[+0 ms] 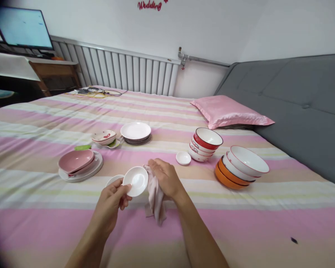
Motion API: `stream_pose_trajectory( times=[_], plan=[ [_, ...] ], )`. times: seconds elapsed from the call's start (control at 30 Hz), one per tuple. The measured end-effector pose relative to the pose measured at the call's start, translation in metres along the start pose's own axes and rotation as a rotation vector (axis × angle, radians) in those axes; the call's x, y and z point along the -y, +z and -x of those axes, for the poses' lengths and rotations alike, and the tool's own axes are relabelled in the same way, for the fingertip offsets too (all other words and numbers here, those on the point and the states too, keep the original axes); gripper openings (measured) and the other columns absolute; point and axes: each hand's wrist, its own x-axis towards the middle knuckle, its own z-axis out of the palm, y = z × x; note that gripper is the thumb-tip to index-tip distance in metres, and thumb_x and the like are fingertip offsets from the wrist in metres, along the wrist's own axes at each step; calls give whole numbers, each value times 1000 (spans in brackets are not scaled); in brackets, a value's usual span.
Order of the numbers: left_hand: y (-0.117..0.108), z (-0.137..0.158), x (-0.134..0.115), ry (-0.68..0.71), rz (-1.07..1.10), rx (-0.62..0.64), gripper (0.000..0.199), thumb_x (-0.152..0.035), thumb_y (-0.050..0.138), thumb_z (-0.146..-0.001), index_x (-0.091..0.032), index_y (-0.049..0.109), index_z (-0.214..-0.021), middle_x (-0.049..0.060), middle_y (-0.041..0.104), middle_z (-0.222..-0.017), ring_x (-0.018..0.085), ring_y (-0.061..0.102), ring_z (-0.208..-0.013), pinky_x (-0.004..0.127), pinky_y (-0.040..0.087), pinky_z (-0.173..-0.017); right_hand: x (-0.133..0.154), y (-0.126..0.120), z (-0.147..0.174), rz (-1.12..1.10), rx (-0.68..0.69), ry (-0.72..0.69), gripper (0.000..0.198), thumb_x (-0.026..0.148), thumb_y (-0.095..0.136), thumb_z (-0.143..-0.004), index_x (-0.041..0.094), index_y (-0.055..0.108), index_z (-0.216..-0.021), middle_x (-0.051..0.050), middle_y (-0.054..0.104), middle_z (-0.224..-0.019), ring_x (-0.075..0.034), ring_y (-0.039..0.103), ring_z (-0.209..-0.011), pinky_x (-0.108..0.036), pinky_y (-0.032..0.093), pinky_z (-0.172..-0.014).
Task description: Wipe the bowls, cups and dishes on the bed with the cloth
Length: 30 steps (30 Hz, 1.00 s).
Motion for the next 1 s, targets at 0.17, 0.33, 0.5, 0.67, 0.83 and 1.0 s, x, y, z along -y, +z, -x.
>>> stream_pose_trajectory(
  times=[0.17,0.33,0.5,0.67,0.83,1.0],
  plan=[
    [5,4,-4,92,3,-61,35,-35,68,-67,-12,61,-92,-6,49,-41,7,42,-39,16,29,-39,-1,5,1,129,82,31,19,32,55,-81,18,64,-89,-2,66,-82,-17,58,-76,-26,42,-70],
    [2,3,-5,294,5,91,59,-34,75,-62,-19,56,-116,5,67,-94,15,61,-78,22,48,-64,-2,11,-1,-266,78,201,22,30,57,-78,16,64,-93,-1,64,-79,-15,58,-72,-24,44,-66],
    [-1,1,3,417,5,242,79,-21,77,-63,-32,41,-132,4,46,-138,23,42,-126,29,38,-100,8,17,4,-474,140,284,23,30,63,-76,15,63,-92,0,61,-73,-11,54,-65,-21,42,-60],
    [-3,1,6,488,57,189,74,-18,77,-62,-34,47,-128,2,46,-139,24,40,-128,28,40,-99,9,15,5,-507,131,246,27,40,60,-80,17,61,-94,0,60,-76,-12,55,-67,-22,43,-62],
    [-5,-2,5,489,100,129,73,-17,77,-62,-34,48,-127,3,49,-136,25,43,-126,28,45,-95,7,8,1,-434,-61,121,21,36,58,-81,20,55,-95,-1,60,-89,-13,55,-77,-24,43,-69],
    [-2,-1,9,469,84,201,74,-14,77,-62,-34,48,-127,3,46,-139,26,42,-127,30,45,-96,11,20,7,-61,-255,-107,8,26,55,-81,20,53,-87,2,58,-80,-13,54,-73,-23,42,-67]
  ],
)
